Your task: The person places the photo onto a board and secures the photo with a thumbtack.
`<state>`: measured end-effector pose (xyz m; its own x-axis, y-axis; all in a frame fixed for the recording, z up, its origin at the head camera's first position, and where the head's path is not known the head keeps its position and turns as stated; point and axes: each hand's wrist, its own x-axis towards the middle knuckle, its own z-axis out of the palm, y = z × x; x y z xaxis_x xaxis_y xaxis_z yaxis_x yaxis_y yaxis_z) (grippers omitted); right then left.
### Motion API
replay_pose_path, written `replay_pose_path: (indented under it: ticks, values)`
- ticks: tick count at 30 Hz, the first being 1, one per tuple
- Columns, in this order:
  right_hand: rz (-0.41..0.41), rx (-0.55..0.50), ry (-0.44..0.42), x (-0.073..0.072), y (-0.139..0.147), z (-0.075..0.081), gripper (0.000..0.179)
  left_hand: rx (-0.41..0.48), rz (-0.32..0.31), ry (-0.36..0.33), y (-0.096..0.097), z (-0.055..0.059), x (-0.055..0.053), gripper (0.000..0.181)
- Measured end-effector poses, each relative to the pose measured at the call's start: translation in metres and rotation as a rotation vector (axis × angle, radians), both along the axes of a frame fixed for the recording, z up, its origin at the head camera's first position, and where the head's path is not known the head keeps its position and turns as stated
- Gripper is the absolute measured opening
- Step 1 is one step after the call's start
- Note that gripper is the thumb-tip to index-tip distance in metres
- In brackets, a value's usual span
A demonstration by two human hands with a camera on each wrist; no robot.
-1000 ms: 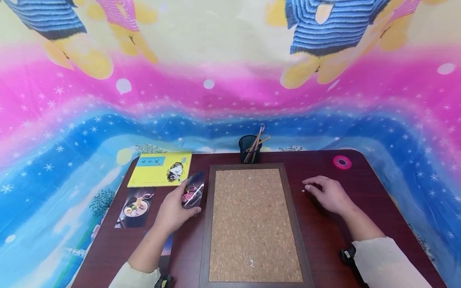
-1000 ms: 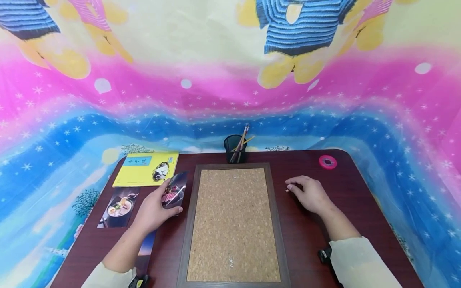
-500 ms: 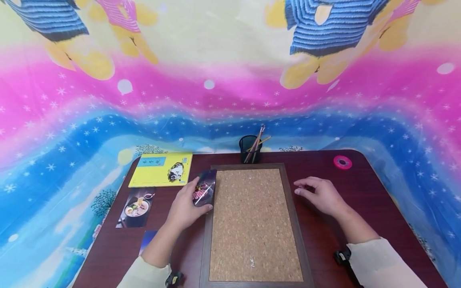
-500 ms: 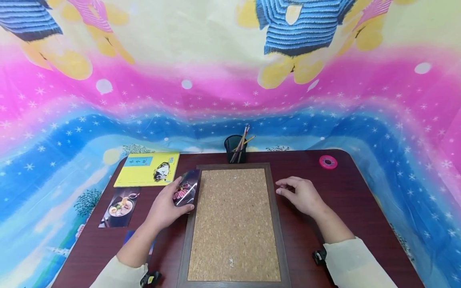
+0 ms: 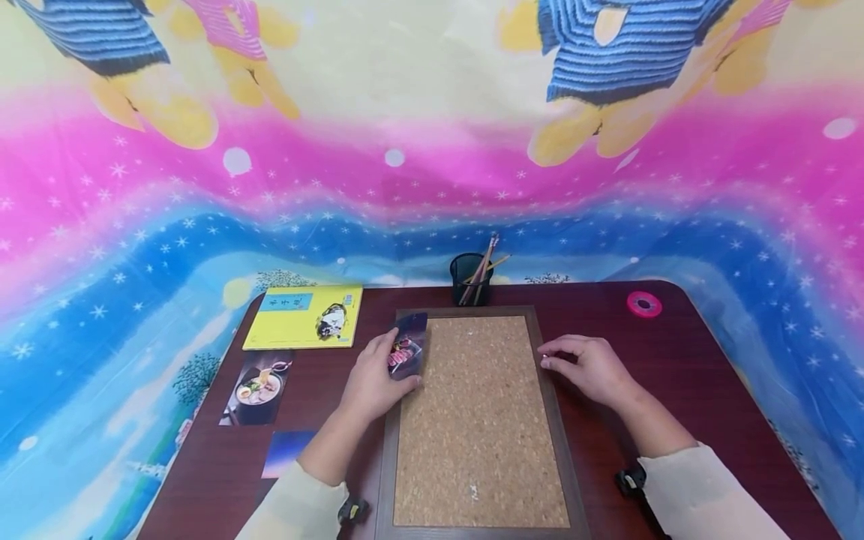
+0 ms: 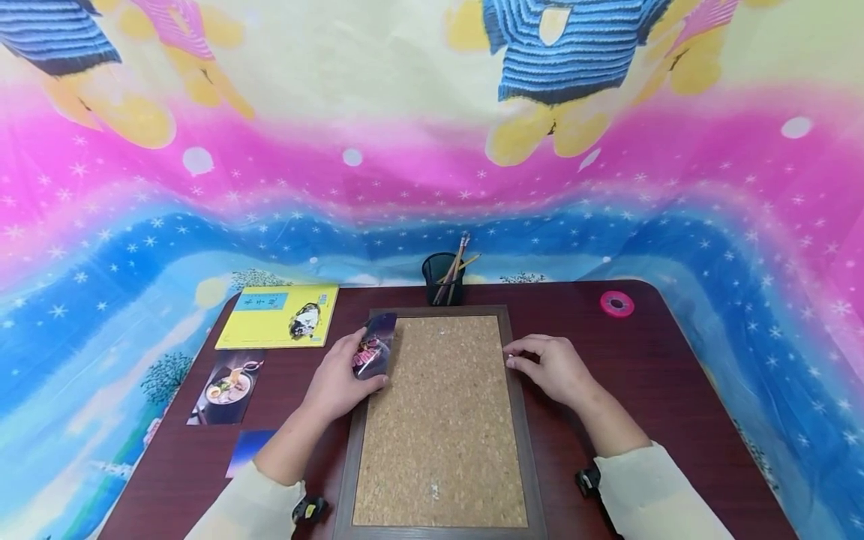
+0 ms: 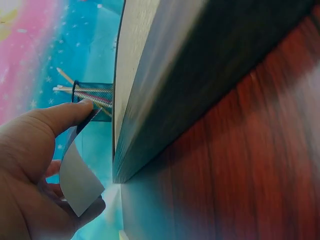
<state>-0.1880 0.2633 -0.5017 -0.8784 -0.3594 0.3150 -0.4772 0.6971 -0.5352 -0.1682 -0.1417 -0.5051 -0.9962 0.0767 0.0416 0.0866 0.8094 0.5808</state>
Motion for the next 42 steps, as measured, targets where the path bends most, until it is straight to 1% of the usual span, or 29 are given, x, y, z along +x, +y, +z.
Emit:
replay_pose_path:
  ticks: [6, 13, 17, 21, 26, 32, 38, 42]
  values:
    - [-0.004, 0.000, -0.022, 0.000, -0.006, 0.002, 0.024, -0.042, 0.009, -0.002, 0.010, -0.002, -0.004, 0.101]
    - [0.013, -0.009, 0.013, -0.002, -0.012, 0.001, 0.021, -0.084, 0.006, -0.009, 0.021, 0.000, -0.006, 0.096]
    - [0.018, -0.015, 0.017, -0.004, -0.015, 0.001, 0.018, -0.119, -0.013, -0.032, 0.028, 0.003, -0.008, 0.089]
    - [0.026, -0.008, 0.020, -0.006, -0.019, 0.000, 0.015, -0.173, -0.047, -0.056, 0.036, 0.006, -0.008, 0.085]
    - [0.059, -0.003, 0.031, -0.007, -0.025, 0.001, 0.015, -0.236, -0.075, -0.061, 0.045, 0.007, -0.009, 0.083]
    - [0.074, -0.006, 0.026, -0.008, -0.032, 0.004, 0.015, -0.282, -0.094, -0.081, 0.054, 0.005, -0.012, 0.083]
    - [0.087, -0.009, -0.006, -0.009, -0.038, 0.007, 0.015, -0.308, -0.086, -0.109, 0.063, 0.002, -0.013, 0.083]
    - [0.094, -0.014, -0.008, -0.011, -0.041, 0.008, 0.015, -0.327, -0.093, -0.105, 0.067, -0.001, -0.015, 0.082]
